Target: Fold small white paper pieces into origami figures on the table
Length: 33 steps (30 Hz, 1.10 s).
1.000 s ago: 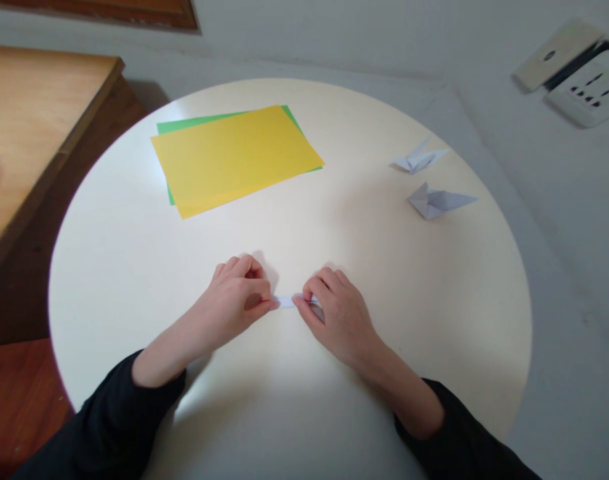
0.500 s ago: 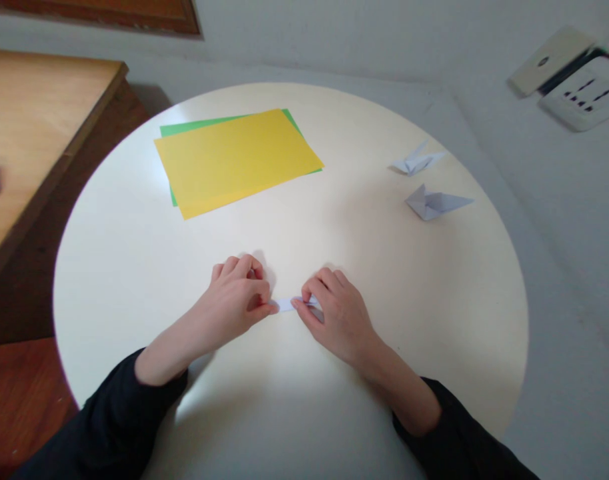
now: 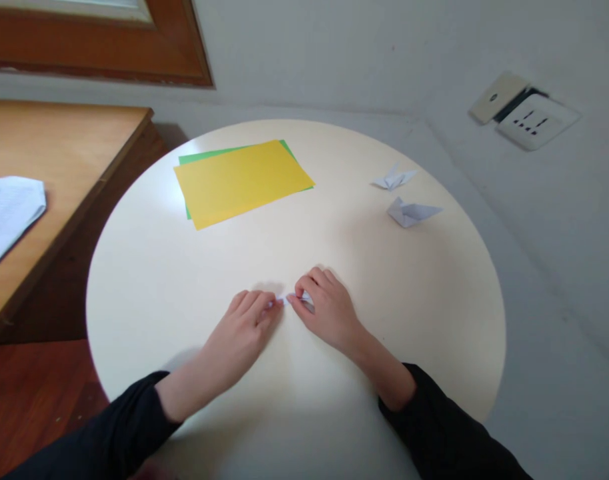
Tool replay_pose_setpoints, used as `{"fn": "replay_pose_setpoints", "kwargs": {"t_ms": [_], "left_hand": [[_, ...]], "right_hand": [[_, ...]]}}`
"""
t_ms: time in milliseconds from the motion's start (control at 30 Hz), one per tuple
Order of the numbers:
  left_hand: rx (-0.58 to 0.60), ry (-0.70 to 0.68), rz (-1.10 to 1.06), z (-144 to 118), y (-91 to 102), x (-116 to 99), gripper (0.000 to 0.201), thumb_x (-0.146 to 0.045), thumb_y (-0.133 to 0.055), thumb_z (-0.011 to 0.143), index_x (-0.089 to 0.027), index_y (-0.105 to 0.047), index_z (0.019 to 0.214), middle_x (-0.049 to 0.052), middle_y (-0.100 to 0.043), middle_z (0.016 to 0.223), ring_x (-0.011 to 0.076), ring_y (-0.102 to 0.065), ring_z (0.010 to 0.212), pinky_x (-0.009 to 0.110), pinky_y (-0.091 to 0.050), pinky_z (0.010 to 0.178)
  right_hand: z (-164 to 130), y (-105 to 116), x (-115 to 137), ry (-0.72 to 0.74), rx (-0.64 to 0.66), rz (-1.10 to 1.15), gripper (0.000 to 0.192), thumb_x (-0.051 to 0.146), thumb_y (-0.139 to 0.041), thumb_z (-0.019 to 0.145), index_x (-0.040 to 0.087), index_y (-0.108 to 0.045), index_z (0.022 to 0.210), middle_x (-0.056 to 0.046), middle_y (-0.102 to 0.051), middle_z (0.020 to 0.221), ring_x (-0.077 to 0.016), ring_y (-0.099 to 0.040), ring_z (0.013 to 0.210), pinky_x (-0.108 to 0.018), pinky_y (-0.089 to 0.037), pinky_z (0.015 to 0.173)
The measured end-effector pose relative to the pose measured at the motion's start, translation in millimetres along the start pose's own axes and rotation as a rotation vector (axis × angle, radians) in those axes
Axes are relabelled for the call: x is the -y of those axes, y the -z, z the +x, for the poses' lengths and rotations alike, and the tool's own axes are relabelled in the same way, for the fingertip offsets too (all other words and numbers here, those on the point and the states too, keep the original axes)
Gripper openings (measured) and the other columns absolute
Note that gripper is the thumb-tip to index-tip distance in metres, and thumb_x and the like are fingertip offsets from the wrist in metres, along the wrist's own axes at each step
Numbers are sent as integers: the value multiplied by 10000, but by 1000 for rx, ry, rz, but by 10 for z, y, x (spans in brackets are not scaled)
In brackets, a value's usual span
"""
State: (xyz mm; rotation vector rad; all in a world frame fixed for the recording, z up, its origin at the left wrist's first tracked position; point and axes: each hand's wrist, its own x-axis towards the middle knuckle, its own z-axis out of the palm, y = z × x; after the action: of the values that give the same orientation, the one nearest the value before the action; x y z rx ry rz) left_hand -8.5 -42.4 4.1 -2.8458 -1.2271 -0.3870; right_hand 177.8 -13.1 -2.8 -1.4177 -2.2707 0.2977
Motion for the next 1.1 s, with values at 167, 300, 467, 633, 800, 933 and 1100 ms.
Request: {"fn": "replay_pose_setpoints", "kwargs": {"t_ms": [167,300,467,633,800,933,1100], "left_hand": [[134,16,202,-54,26,-336,491,32,-278,752,6,-532,1172,206,-573,1197,265,-475,1189,410,-406,988],[92,49,266,-67,-46,-427,468,-10,-277,797,25,-505,1205,209,-576,1220,278,-526,1154,413,-429,971],[30,174,203,-64,-102,-489,504,-319,-338,922,8,-426,1296,215,-549,1257,310,-523,1144,442,-417,976],[7,186,193,-50,-97,-529,558,-413,-367,908,-12,-444,1290,221,-573,1204,320,-535,1115,462,-406,975],[-25,186,191,-51,-113,-518,529,-392,-386,901,-24,-456,1276,213,-574,1191,319,-532,1109,462,-406,975],[-24,187,166,-52,-116,-519,506,-363,-397,896,-23,-457,1266,219,-572,1180,327,-528,1106,474,-408,969],[-12,201,123,-43,-121,-523,480,-334,-385,899,-23,-454,1258,212,-568,1192,328,-515,1116,488,-406,970]], "right_hand": [[-6,0,9,6,-9,-18,103,229,-588,811,186,-560,722,-39,-569,783,-187,-490,773,-304,-384,702],[-7,3,-3,1,-18,16,80,222,-594,810,183,-563,746,-41,-583,798,-194,-500,784,-316,-403,717],[-100,41,-25,10,-141,199,106,148,-473,872,166,-565,824,-51,-601,800,-184,-525,798,-318,-444,749],[-323,89,-12,102,-185,103,247,114,-399,894,139,-586,1054,-100,-630,976,-201,-542,926,-355,-453,837],[-429,108,15,159,-115,-46,279,170,-463,895,197,-614,1128,-90,-632,1018,-210,-548,960,-367,-440,834],[-418,96,28,138,-107,-89,258,221,-497,888,212,-646,1098,-98,-633,1029,-223,-542,953,-378,-432,816],[-403,95,31,117,-95,-60,255,202,-482,891,211,-654,1079,-100,-631,1045,-224,-539,963,-382,-426,808]]}}
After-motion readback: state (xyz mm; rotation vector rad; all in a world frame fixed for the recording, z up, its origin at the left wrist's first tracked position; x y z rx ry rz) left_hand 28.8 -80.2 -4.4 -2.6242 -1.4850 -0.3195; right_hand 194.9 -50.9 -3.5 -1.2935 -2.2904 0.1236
